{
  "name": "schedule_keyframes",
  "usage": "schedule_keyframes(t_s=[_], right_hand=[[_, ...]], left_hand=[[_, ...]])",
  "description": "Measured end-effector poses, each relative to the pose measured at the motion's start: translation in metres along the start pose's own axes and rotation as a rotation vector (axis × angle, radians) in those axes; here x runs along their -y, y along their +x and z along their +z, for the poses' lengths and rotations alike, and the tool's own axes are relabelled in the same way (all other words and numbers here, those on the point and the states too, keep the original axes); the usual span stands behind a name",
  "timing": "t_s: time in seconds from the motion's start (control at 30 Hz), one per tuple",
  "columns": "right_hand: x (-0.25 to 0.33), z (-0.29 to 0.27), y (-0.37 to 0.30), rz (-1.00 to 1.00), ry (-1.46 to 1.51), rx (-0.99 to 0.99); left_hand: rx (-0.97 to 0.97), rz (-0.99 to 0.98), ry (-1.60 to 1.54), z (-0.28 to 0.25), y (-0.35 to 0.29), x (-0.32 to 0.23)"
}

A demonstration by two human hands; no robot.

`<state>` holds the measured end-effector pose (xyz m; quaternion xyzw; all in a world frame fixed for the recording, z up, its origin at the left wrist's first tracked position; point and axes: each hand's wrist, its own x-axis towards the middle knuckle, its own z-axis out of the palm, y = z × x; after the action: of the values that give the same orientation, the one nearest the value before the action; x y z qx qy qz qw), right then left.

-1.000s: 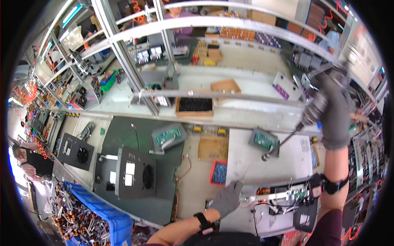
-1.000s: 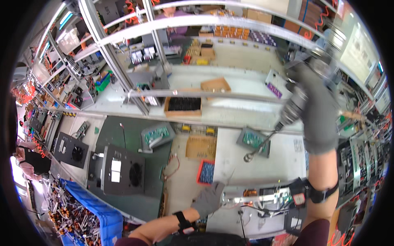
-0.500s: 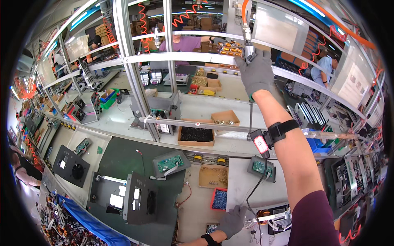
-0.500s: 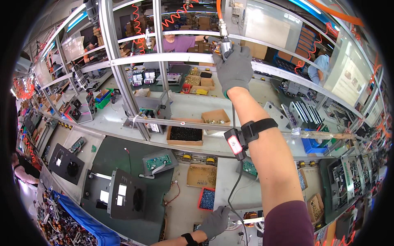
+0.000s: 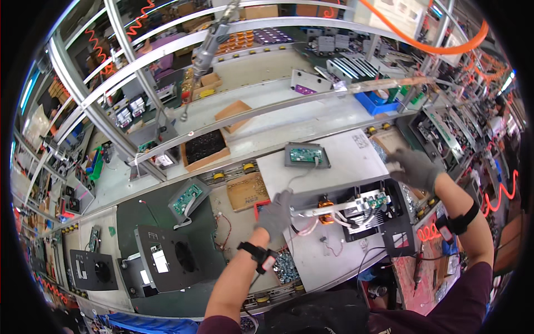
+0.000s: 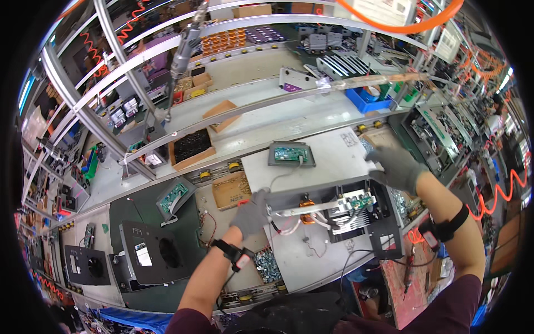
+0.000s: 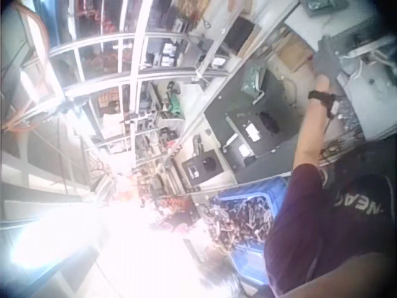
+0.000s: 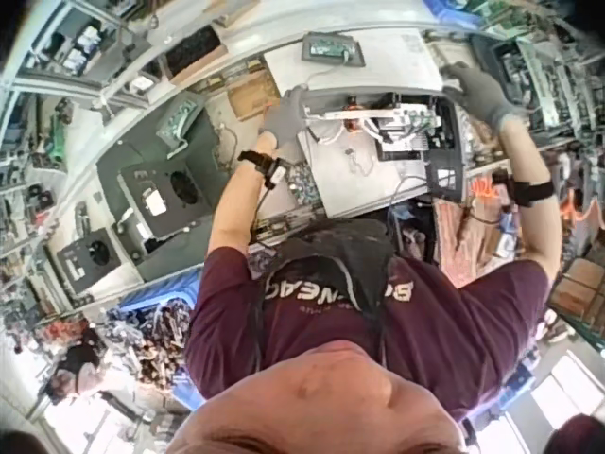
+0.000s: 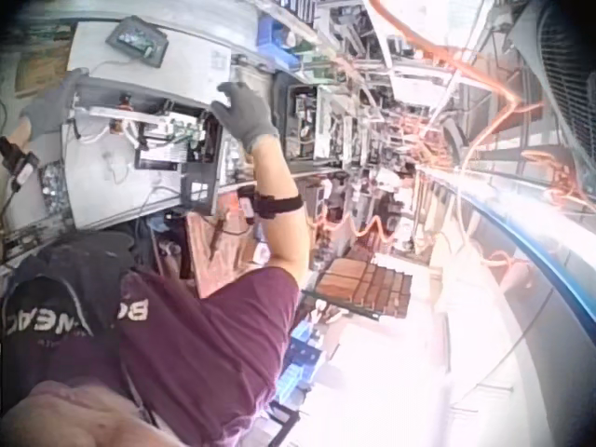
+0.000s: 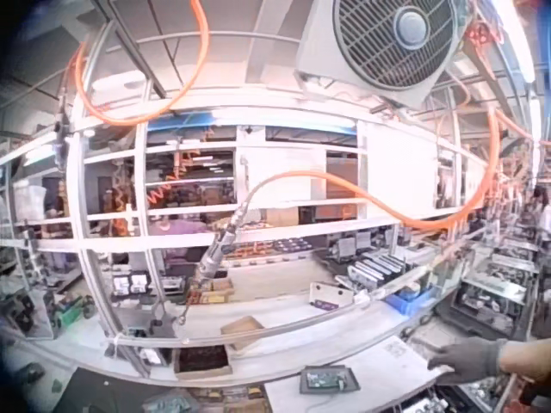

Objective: Assembling components and securing circuit boards within a metal electronic chassis using a power screwdriver.

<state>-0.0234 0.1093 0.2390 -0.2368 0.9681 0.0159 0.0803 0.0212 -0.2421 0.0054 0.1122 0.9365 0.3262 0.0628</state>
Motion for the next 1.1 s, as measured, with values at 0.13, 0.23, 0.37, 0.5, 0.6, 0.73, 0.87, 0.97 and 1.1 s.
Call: schedule_keyframes(t_s=[0.13,0.23,0.37,0.5,0.6,0.73,0.87,0.97,1.1], right_hand=[[-0.059,0.116,-0.122,-0.237,-0.638,0.249],[-0.037,0.145,-0.149,-0.540,-0.561,0.248],[-0.047,0.165,-0.160,-0.751,-0.425,0.238],[-0.043,0.120,-0.153,-0.965,-0.251,-0.085],[-0.032,0.101,-0.152,-0.823,0.114,-0.099],[-0.025,0.148,-0.183,-0.681,0.438,-0.152],[-0.009,0.177,-0.203,-0.492,0.676,-0.181],[-0.011,0.201,-0.209,-0.373,0.832,-0.189],[-0.012,0.208,-0.209,-0.325,0.926,-0.194]], left_hand=[[-0.017,-0.038,0.354,-0.022,0.020,-0.019],[-0.166,-0.154,0.550,-0.016,0.002,-0.042],[-0.276,-0.292,0.514,0.008,-0.046,-0.086],[-0.327,-0.318,0.339,0.034,-0.114,-0.107],[-0.403,-0.317,0.114,0.054,-0.159,-0.128],[-0.339,-0.484,-0.199,0.073,-0.213,-0.160],[-0.336,-0.534,-0.281,0.102,-0.254,-0.183],[-0.035,-0.442,-0.180,0.110,-0.257,-0.214],[-0.307,-0.378,-0.119,0.137,-0.230,-0.230]])
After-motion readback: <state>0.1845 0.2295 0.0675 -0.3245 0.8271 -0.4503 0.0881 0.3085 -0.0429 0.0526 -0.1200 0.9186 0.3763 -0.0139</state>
